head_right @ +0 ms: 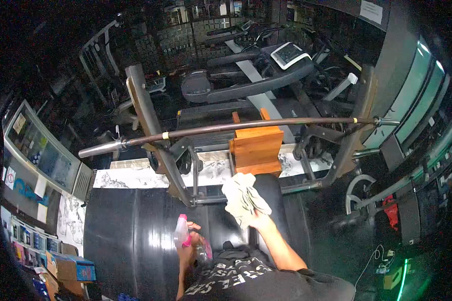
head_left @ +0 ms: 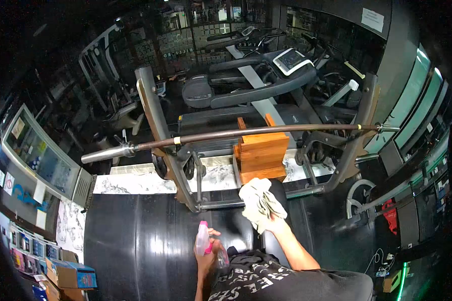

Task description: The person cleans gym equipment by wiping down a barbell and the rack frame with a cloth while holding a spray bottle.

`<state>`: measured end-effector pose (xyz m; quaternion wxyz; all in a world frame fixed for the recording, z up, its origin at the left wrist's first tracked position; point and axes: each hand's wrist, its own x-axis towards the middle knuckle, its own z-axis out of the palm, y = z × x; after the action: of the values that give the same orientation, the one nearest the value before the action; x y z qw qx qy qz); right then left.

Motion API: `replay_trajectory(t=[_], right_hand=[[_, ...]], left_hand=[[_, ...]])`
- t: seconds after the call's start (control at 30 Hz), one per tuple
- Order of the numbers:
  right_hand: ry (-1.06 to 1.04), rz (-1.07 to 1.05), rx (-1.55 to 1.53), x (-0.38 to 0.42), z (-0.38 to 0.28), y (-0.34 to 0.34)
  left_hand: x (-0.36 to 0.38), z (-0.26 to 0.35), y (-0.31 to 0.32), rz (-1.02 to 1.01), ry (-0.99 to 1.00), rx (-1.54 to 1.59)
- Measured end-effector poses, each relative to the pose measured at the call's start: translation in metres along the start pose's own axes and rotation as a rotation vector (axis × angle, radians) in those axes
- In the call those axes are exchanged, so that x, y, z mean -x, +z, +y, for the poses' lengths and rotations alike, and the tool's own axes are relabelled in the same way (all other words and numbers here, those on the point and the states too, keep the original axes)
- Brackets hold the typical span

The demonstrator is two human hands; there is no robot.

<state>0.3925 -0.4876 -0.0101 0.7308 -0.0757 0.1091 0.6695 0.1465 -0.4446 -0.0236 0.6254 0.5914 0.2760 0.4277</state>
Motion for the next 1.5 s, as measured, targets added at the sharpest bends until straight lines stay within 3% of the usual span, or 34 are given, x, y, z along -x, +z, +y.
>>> replay_trajectory(t=[0.03,0.1,0.17,0.27,0.33,0.47,0.6,0.73,0.9,1.0,1.1,1.17,1.37,1.4,1.5], right_hand=[[-0.001,0.001,0.005,0.002,-0.007,-0.015],[0.141,-0.348,0.033,0.003,-0.021,-0.056],[-0.088,-0.103,0.408,0.016,-0.024,-0.078],[-0.074,0.068,0.268,0.059,-0.031,-0.089],[-0.168,0.128,0.650,0.084,-0.028,-0.064],[-0.207,0.069,0.366,0.101,-0.025,-0.061],[-0.284,0.180,0.526,0.110,-0.040,-0.086],[-0.247,0.182,0.498,0.097,-0.063,-0.104],[-0.296,0.172,0.265,0.051,-0.086,-0.087],[-0.375,0.223,0.355,0.019,-0.106,-0.060],[-0.671,0.258,0.782,-0.008,-0.124,-0.016],[-0.823,0.355,1.015,-0.025,-0.143,0.003],[-1.623,0.941,1.774,-0.068,-0.202,0.042],[-1.631,0.977,1.851,-0.075,-0.204,0.052],[-1.527,0.756,2.167,-0.101,-0.193,0.054]], left_hand=[[0.000,-0.001,0.006,0.001,0.001,0.005],[-0.005,0.000,0.021,-0.082,-0.046,0.213],[-0.012,0.004,0.038,-0.114,-0.062,0.170],[-0.016,0.015,0.061,-0.182,-0.095,0.097],[-0.016,0.018,0.069,-0.239,-0.097,0.079],[-0.011,0.011,0.082,-0.242,-0.125,0.078],[-0.006,0.003,0.093,-0.234,-0.185,0.069],[-0.018,-0.006,0.094,-0.238,-0.218,0.112],[-0.061,-0.013,0.090,-0.201,-0.299,0.097],[-0.100,-0.026,0.088,-0.209,-0.281,0.070],[-0.142,-0.029,0.090,-0.189,-0.406,0.160],[-0.167,-0.023,0.094,-0.150,-0.255,0.188],[-0.228,-0.030,0.087,-0.254,-0.180,0.158],[-0.235,-0.031,0.086,-0.253,-0.177,0.160],[-0.256,-0.031,0.085,-0.270,-0.123,0.099]])
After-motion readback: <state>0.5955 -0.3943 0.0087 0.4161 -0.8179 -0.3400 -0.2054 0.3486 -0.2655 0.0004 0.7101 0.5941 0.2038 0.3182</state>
